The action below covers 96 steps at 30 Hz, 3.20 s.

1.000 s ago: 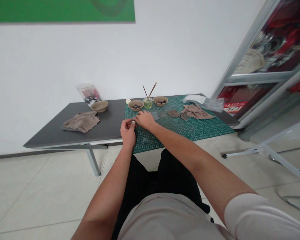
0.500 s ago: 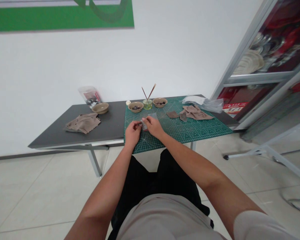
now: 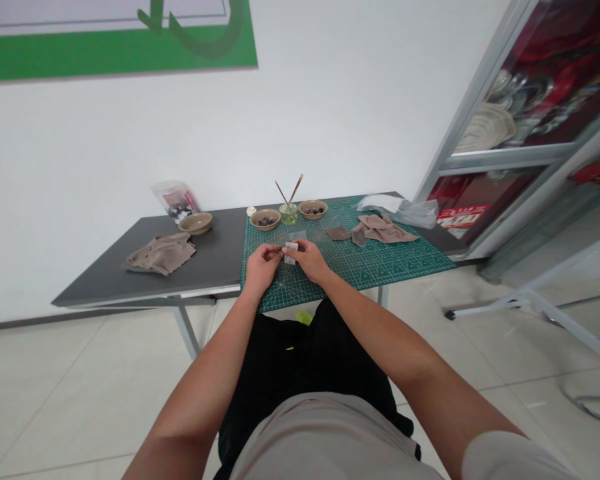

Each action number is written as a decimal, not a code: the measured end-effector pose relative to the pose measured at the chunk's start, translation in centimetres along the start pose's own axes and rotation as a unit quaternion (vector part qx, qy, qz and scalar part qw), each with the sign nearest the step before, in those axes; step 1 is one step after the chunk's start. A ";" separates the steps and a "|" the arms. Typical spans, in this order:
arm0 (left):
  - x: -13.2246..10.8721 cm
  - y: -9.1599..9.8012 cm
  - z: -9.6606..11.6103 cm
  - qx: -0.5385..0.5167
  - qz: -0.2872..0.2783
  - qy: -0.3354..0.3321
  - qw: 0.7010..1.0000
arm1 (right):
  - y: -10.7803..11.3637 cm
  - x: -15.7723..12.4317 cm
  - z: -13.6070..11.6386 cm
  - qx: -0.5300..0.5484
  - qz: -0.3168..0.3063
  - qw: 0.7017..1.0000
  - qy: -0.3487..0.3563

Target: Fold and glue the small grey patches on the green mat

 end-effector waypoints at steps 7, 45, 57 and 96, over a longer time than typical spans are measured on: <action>1.2 -1.1 -0.5 0.000 -0.023 -0.013 1.000 | 0.3 0.1 0.6 0.033 0.067 0.997 0.010; 0.1 -1.3 -0.1 0.115 0.027 -0.011 0.993 | 0.2 -1.0 0.3 -0.345 0.081 0.925 0.137; -0.4 -1.5 -0.1 0.127 0.017 -0.035 0.991 | 0.5 -0.4 0.8 -0.329 0.092 0.930 0.132; -0.1 -1.4 -0.2 0.032 0.029 -0.049 0.998 | 0.5 -0.3 1.1 -0.111 0.119 0.984 0.072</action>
Point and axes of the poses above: each hand's wrist, its own x-axis towards the middle knuckle, its own y-axis out of the back of the hand, z = x × y, the point moved 1 cm from there along x, towards the middle knuckle
